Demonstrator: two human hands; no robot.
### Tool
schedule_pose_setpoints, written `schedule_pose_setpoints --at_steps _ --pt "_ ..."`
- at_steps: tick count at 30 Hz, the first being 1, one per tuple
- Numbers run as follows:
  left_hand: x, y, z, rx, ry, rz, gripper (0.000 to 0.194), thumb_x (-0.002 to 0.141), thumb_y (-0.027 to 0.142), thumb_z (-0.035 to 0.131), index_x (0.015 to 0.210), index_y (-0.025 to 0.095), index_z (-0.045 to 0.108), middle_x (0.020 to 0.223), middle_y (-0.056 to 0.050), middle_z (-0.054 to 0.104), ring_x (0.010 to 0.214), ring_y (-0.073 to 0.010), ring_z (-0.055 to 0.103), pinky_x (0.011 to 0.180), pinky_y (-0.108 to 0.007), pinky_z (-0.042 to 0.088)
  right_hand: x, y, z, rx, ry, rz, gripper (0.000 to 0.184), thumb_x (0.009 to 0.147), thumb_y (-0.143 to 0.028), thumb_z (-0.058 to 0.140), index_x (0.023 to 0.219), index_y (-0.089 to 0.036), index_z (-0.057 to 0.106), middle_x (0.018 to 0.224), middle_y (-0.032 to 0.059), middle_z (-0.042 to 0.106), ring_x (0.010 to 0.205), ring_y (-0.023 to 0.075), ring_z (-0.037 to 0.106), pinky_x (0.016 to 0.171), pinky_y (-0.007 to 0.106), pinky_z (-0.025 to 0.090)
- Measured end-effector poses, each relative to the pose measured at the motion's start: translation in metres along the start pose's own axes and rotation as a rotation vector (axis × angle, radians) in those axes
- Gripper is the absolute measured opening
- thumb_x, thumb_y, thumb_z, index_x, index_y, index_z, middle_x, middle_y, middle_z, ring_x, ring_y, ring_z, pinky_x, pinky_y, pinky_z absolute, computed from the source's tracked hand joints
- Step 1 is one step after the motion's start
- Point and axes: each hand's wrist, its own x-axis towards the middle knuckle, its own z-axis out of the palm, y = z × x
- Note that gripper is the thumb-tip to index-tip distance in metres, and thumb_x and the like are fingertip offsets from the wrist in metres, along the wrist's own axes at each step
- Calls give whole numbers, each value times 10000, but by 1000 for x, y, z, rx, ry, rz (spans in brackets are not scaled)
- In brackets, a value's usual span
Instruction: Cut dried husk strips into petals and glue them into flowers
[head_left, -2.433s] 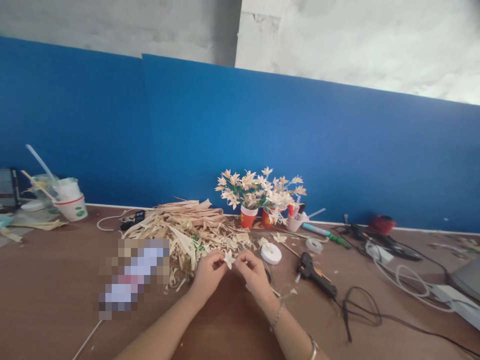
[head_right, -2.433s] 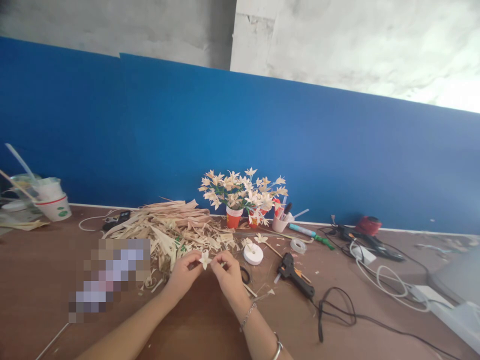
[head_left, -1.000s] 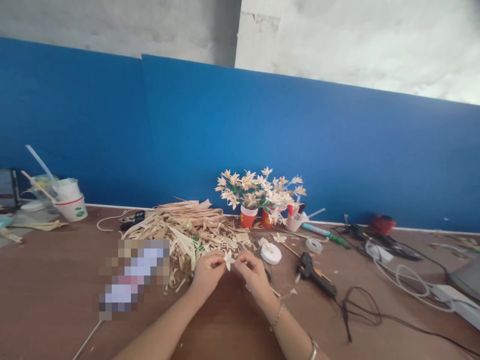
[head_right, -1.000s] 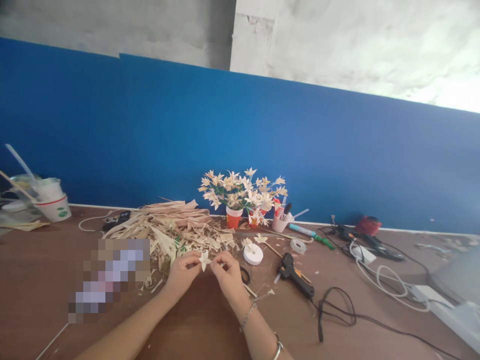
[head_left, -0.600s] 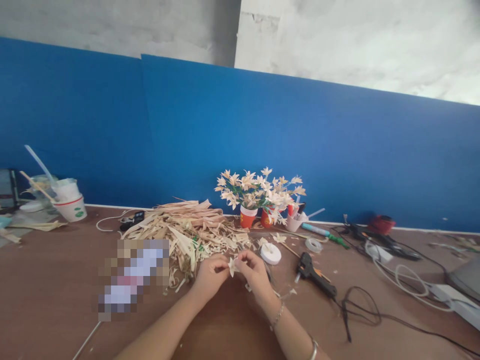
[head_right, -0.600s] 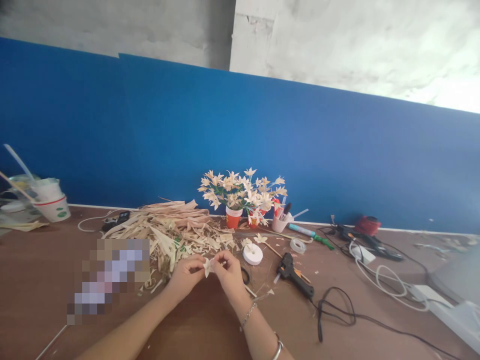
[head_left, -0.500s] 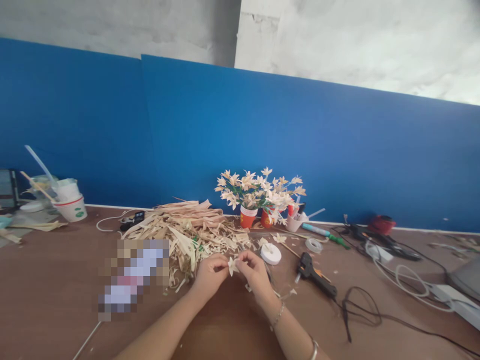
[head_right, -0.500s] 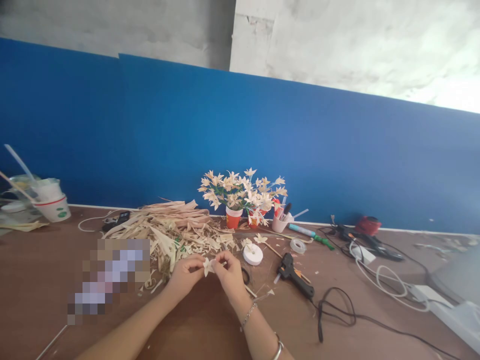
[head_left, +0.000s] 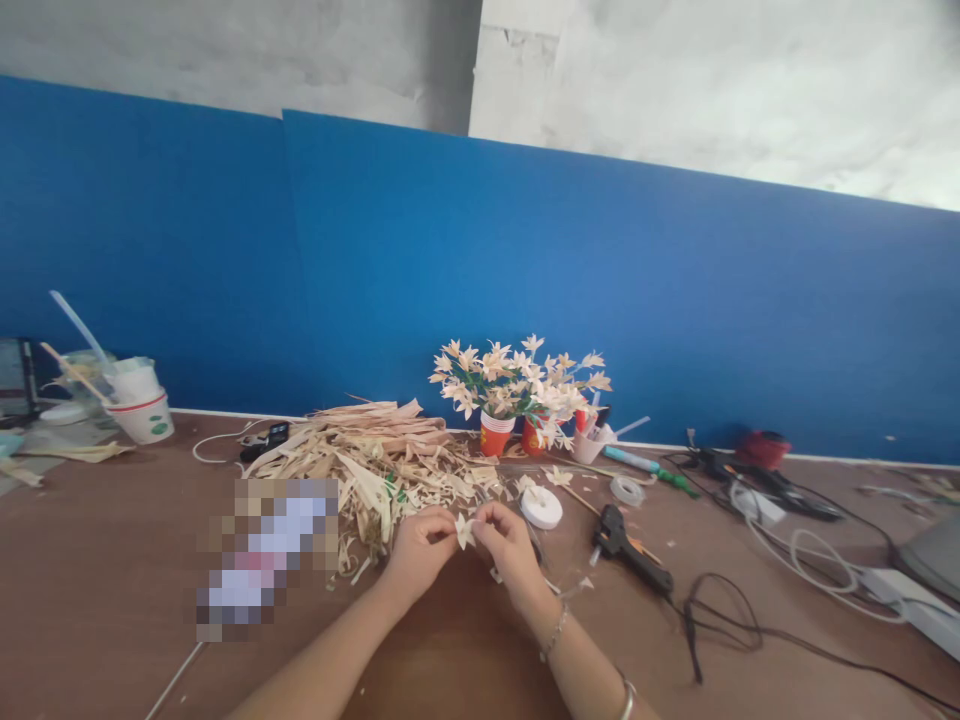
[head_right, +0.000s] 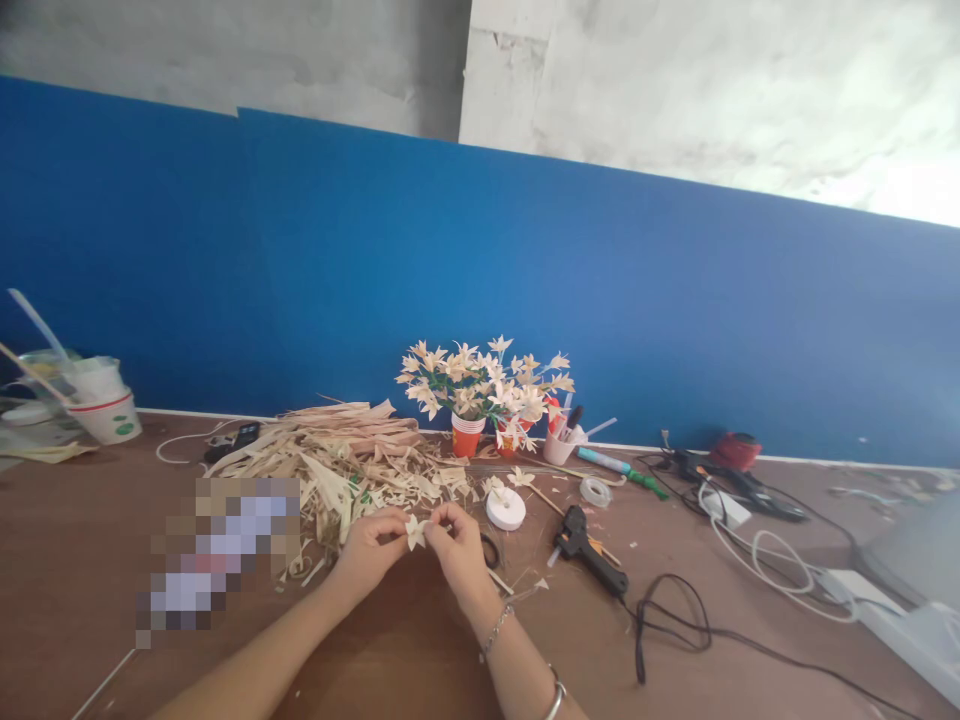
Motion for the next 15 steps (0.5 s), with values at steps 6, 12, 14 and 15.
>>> schedule_pose_setpoints --at_steps 6,12,14,15 --pt "2 2 -3 18 39 -8 141 662 159 553 548 177 636 652 -30 639 638 -147 578 610 -244 454 0 -7 0 -23 -8 -8 276 741 -420 558 608 -184 504 544 -39 426 545 108 390 508 218 303" --pt "2 -3 -3 4 24 5 106 676 175 573 626 174 667 698 -39 656 683 -163 596 640 -263 475 -2 -15 2 -52 -54 -69 229 696 -312 594 542 -171 501 645 -16 480 648 123 434 606 225 336" --pt "2 -4 -3 7 -10 -11 110 676 167 573 679 176 683 730 -42 665 712 -170 606 673 -280 487 -2 -16 2 -8 -30 -37 222 675 -297 587 523 -173 484 611 -24 457 603 111 407 565 218 317" --pt "1 -4 -3 12 -16 -25 123 668 159 576 711 178 690 751 -43 672 728 -175 610 693 -292 493 -2 -16 2 25 -20 -4 216 665 -294 581 518 -175 477 582 -31 439 569 104 386 533 214 298"
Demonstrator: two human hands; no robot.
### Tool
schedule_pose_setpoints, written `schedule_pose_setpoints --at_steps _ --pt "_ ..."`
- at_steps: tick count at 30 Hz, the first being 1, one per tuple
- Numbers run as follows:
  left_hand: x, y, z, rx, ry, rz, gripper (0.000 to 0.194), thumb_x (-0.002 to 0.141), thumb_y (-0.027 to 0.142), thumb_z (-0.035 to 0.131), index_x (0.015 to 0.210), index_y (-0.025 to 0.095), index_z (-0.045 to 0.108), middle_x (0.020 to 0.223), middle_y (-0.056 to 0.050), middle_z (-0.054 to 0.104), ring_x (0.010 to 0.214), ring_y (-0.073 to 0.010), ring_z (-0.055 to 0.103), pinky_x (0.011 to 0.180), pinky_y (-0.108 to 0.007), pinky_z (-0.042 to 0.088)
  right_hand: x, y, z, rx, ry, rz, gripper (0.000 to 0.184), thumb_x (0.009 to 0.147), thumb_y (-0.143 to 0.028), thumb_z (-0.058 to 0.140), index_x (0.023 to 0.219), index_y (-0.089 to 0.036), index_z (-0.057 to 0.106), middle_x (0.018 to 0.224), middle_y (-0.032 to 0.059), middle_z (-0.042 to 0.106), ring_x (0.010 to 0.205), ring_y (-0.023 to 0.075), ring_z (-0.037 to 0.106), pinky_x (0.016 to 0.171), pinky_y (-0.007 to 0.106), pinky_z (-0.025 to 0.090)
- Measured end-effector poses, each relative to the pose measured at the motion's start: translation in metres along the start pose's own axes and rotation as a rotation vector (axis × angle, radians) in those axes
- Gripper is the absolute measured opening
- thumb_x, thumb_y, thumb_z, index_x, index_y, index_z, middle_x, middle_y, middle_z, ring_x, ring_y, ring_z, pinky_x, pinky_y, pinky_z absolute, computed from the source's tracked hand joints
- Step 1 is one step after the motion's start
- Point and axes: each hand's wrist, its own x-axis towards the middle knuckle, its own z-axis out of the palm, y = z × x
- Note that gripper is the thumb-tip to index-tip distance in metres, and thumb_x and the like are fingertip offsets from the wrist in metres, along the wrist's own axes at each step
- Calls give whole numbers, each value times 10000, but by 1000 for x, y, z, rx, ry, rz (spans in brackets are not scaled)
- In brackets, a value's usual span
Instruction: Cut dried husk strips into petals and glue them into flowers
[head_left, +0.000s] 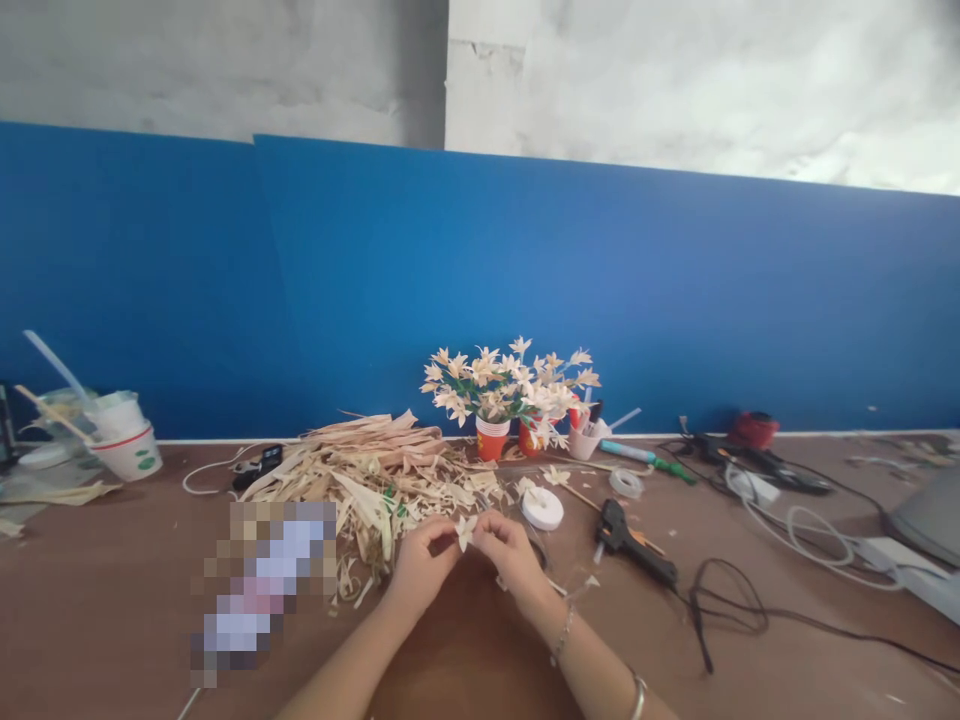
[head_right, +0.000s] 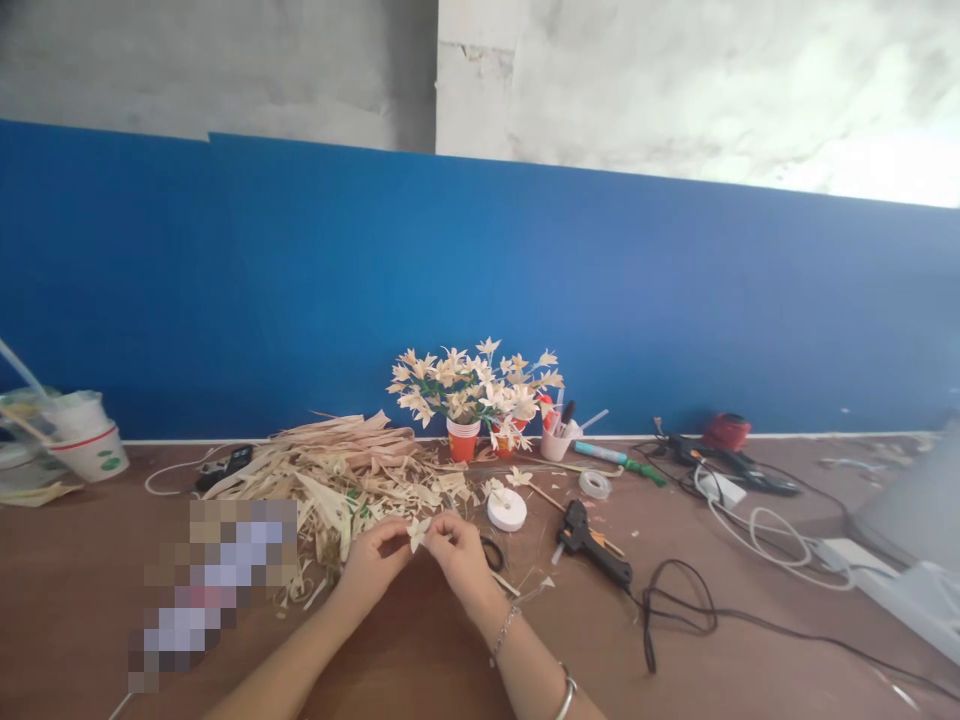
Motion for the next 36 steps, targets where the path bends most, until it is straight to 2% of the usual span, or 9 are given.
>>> schedule_pose_setpoints --at_steps 5,9,15,21,24,27,29,32,36 --pt "0 -1 -2 13 33 -88 244 651 216 625 883 186 696 851 -54 692 754 -186 625 727 -331 516 1 0 -2 208 18 206 137 628 -275 547 540 -176 513 490 -48 417 463 84 327 443 206 225" --pt "0 -1 -4 46 65 -52 207 672 266 630 850 185 700 842 -57 684 722 -178 617 688 -310 515 2 -1 -3 241 -16 223 126 630 -266 536 562 -162 556 533 -33 474 482 86 353 464 208 253" --pt "2 0 -7 81 71 17 204 752 334 570 684 187 694 753 -52 678 741 -193 623 648 -292 506 8 -5 -15 -83 101 -48 151 594 -186 570 464 -168 496 563 -34 473 576 103 430 567 217 323" --pt "0 -3 -4 107 34 61 181 687 221 605 834 199 709 855 -66 677 775 -198 624 662 -304 516 6 -6 -15 -19 -75 224 124 659 -222 504 544 -178 518 484 -53 449 420 72 312 440 208 213" --pt "-1 -4 -4 133 30 64 186 673 196 603 825 206 710 864 -67 680 786 -205 625 645 -306 518 6 -9 -17 -220 -44 64 146 611 -167 518 468 -178 491 523 -36 459 506 98 408 506 216 291" --pt "-1 -6 -4 146 57 46 180 681 214 598 821 206 711 862 -70 686 743 -200 626 600 -296 515 7 -17 -34 -562 120 -60 125 574 -122 540 466 -182 525 573 -11 514 564 126 455 537 233 299" --pt "-1 -8 -4 146 74 28 175 688 236 590 810 198 710 845 -71 687 687 -189 620 566 -288 508 7 -25 -52 -786 208 26 122 570 -129 570 468 -187 537 548 0 529 535 130 447 518 242 275" --pt "0 -10 -4 152 75 7 188 695 260 573 803 187 709 828 -73 686 666 -184 614 577 -294 509 7 -35 -79 -1032 197 279 127 592 -156 595 480 -188 545 514 14 548 518 140 477 508 244 268" --pt "0 -10 -4 157 68 -9 203 695 266 552 797 183 706 822 -74 684 679 -186 614 609 -306 511 11 -35 -98 -1121 222 383 86 645 -156 540 587 -179 598 627 59 627 613 185 562 527 247 280"
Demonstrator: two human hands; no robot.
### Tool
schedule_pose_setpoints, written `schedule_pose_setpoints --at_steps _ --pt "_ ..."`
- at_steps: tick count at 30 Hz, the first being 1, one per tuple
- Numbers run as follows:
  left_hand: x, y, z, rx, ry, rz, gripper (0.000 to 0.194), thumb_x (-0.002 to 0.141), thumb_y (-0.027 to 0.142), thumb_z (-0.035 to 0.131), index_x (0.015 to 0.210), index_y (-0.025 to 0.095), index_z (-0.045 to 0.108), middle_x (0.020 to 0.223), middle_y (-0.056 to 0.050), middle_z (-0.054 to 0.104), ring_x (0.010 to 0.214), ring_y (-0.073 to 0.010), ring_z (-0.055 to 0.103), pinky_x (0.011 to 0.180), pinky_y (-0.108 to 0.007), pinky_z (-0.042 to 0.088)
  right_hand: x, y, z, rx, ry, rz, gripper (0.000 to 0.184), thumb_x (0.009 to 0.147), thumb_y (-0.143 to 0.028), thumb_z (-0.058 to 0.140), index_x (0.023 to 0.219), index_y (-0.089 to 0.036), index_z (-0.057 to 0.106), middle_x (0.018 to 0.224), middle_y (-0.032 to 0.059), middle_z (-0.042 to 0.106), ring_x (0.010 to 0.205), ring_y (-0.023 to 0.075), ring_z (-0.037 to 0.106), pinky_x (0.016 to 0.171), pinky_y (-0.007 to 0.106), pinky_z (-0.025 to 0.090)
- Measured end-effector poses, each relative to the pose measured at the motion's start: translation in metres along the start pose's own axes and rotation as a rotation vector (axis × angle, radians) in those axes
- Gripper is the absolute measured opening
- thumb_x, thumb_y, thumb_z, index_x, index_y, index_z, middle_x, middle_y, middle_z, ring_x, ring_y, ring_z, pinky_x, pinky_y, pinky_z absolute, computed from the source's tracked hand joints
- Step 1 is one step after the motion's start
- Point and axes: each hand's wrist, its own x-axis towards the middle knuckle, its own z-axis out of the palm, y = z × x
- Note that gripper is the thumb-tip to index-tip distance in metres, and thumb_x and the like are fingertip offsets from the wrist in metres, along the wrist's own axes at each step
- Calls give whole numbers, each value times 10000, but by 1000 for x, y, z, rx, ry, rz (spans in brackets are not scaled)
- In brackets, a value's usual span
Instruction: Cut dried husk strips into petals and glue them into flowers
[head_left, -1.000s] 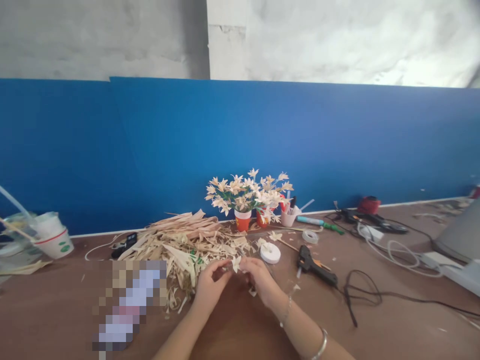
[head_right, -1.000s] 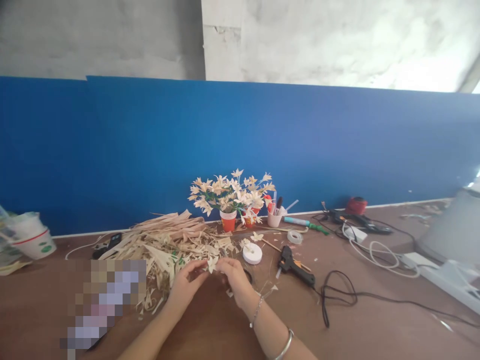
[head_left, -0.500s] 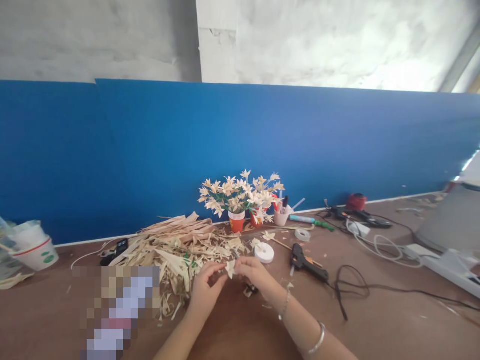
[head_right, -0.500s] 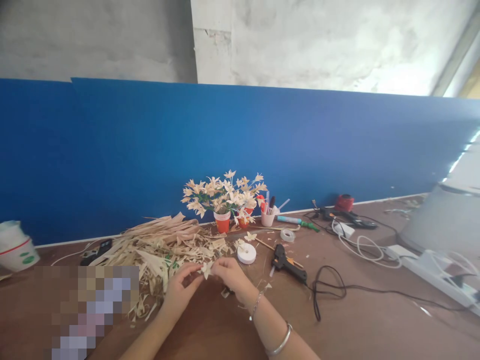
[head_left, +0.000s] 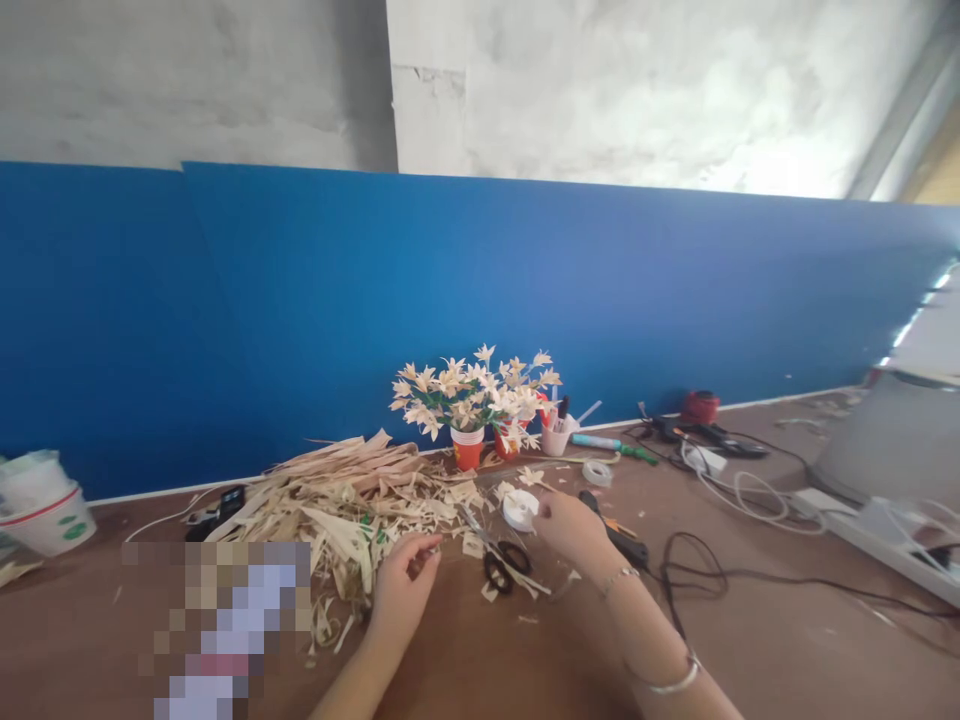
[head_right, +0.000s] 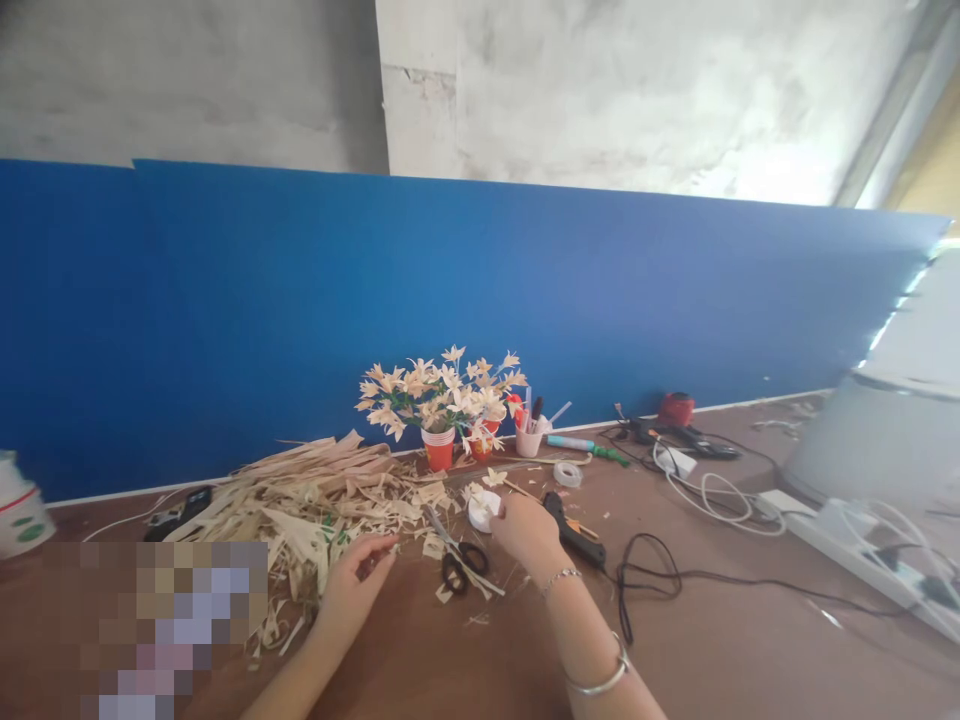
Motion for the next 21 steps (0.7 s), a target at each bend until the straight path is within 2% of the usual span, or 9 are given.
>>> schedule_pose_setpoints --at_steps 4,9,18,21 --pt "0 1 -1 -17 4 -17 206 693 277 548 793 185 704 813 -72 684 676 -191 614 590 -303 506 9 4 9 -25 24 5 144 690 -140 488 695 -183 626 756 63 668 732 192 597 550 238 287" --pt "1 -2 -1 -24 -1 -31 211 705 297 555 804 183 703 837 -78 687 734 -203 623 643 -315 505 16 8 18 -19 37 13 170 730 -159 469 715 -179 637 792 65 679 743 176 599 561 227 301" --pt "1 1 -3 -78 0 -72 246 756 361 541 791 182 706 847 -77 698 834 -232 621 736 -335 485 6 5 0 -22 84 -5 168 760 -228 479 712 -180 632 783 61 682 730 177 591 555 233 290" --pt "2 4 -7 -132 40 -134 321 787 418 508 820 169 708 855 -76 705 850 -234 620 784 -337 470 -4 -9 0 -28 85 -97 205 789 -258 456 734 -184 639 778 62 682 730 176 592 571 239 304"
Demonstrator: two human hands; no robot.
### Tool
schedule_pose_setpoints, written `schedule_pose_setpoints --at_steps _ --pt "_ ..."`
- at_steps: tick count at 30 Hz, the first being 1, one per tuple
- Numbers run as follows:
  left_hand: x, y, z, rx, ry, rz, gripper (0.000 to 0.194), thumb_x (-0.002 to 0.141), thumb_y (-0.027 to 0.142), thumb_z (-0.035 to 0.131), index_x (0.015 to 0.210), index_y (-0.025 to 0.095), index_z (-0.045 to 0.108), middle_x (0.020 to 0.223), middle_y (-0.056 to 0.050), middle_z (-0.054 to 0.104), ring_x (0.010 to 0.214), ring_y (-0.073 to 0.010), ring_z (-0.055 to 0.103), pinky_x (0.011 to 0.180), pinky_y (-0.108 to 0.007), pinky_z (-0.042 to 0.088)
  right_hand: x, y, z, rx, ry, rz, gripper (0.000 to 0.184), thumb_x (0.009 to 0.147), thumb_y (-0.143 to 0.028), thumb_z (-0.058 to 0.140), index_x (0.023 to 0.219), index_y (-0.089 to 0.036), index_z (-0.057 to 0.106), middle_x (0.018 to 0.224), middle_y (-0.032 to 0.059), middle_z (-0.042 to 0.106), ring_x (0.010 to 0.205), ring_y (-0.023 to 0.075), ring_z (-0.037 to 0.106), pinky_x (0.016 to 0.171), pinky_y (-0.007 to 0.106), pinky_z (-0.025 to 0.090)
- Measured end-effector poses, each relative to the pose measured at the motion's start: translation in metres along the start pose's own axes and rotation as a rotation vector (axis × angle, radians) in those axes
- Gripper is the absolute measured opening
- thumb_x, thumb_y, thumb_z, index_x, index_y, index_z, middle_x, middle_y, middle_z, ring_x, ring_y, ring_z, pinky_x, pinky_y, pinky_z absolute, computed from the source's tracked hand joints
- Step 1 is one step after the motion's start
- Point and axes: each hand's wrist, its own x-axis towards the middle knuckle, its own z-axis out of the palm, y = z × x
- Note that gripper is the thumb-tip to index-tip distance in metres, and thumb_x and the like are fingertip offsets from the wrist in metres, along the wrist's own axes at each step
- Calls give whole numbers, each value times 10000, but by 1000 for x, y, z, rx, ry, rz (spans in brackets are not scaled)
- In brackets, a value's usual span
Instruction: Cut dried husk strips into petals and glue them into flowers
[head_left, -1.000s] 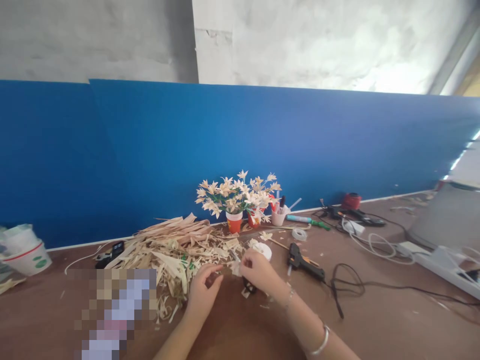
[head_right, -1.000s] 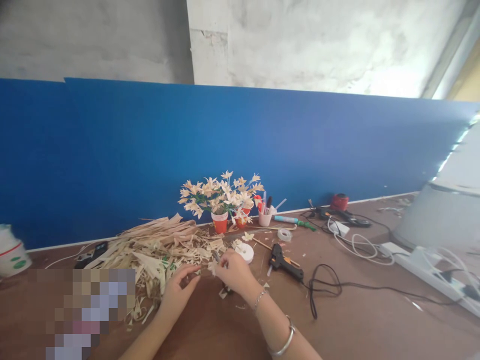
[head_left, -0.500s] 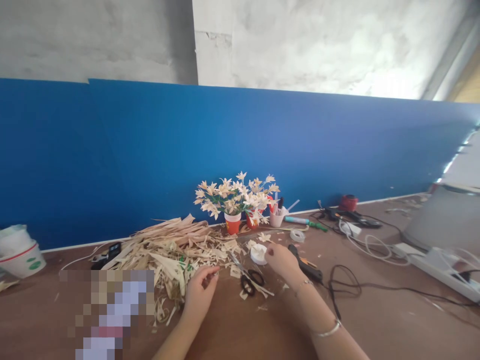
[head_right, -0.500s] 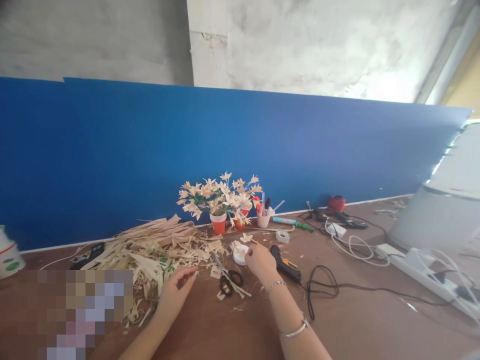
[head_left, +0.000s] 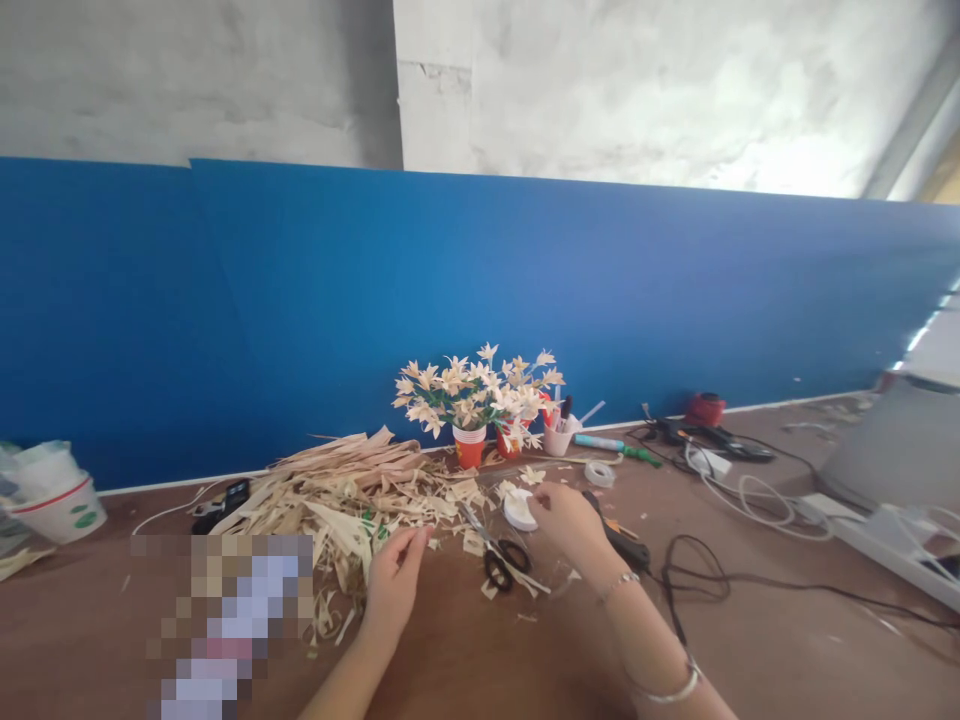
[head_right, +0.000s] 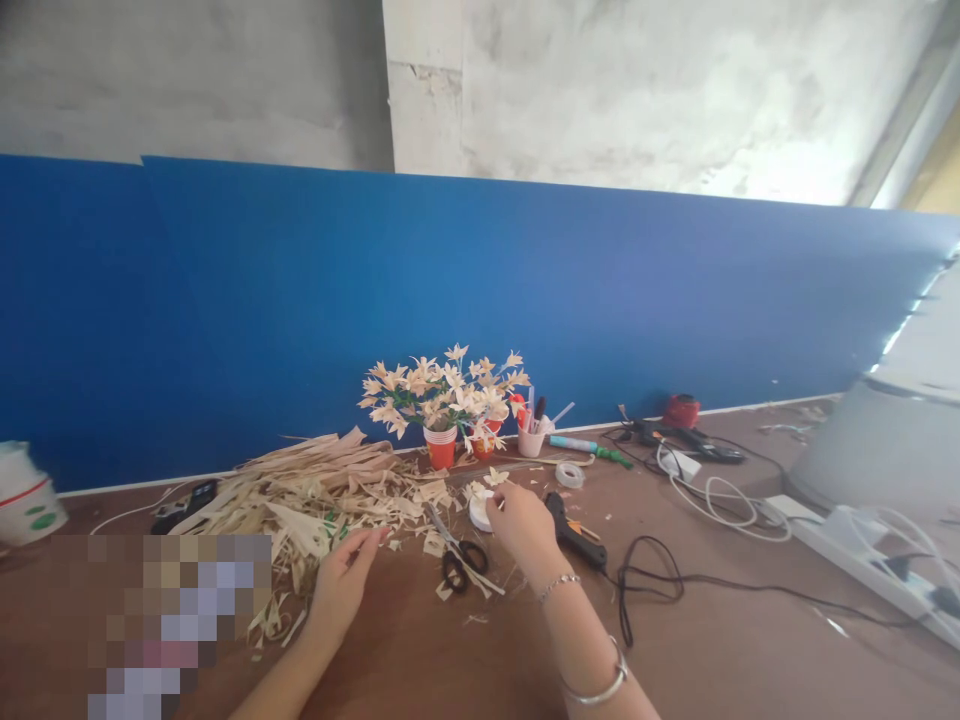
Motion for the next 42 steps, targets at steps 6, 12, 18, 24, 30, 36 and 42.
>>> schedule_pose_setpoints --at_steps 6,12,18,24,30,36,42 --pt "11 11 -17 -71 190 -229 533 775 578 448 859 125 717 836 -100 713 757 -227 610 656 -304 468 -24 -29 20 -164 -198 -150 166 750 -205 499 758 -167 660 816 116 686 784 232 632 616 269 380" --pt "28 22 -34 -119 329 -275 445 694 512 572 850 121 716 829 -97 716 754 -212 613 602 -271 457 -33 -39 30 -231 -239 -193 257 706 -118 519 943 -140 614 917 140 675 884 268 637 671 295 433" --pt "49 20 -57 -23 331 -236 342 644 346 610 907 143 694 885 -95 721 815 -232 646 705 -319 488 -32 -39 32 -233 -207 -192 293 694 -38 461 936 -141 591 930 134 674 894 259 636 673 293 428" --pt "70 5 -89 382 75 -122 201 673 232 551 784 172 708 860 -63 729 834 -224 652 803 -330 478 -30 -38 29 -133 -218 -200 256 694 -68 473 901 -169 586 910 115 679 868 240 633 654 272 389" --pt "71 4 -109 650 2 -31 293 644 62 504 799 201 710 914 -63 695 928 -250 581 894 -375 397 -26 -38 29 -109 -209 -205 174 731 -151 483 870 -173 585 868 103 675 836 224 623 662 268 363" --pt "67 11 -110 1104 -260 213 351 646 -5 465 808 210 690 996 -80 641 1020 -267 496 855 -371 369 -26 -39 26 -169 -141 -232 225 713 -184 509 913 -188 609 947 113 632 921 257 583 720 307 378" --pt "69 28 -114 1094 -241 200 173 664 72 497 686 199 614 892 -69 642 966 -254 519 839 -366 356 -22 -39 41 207 -149 -335 339 715 -143 481 1025 -195 606 910 71 647 833 193 594 727 261 393"
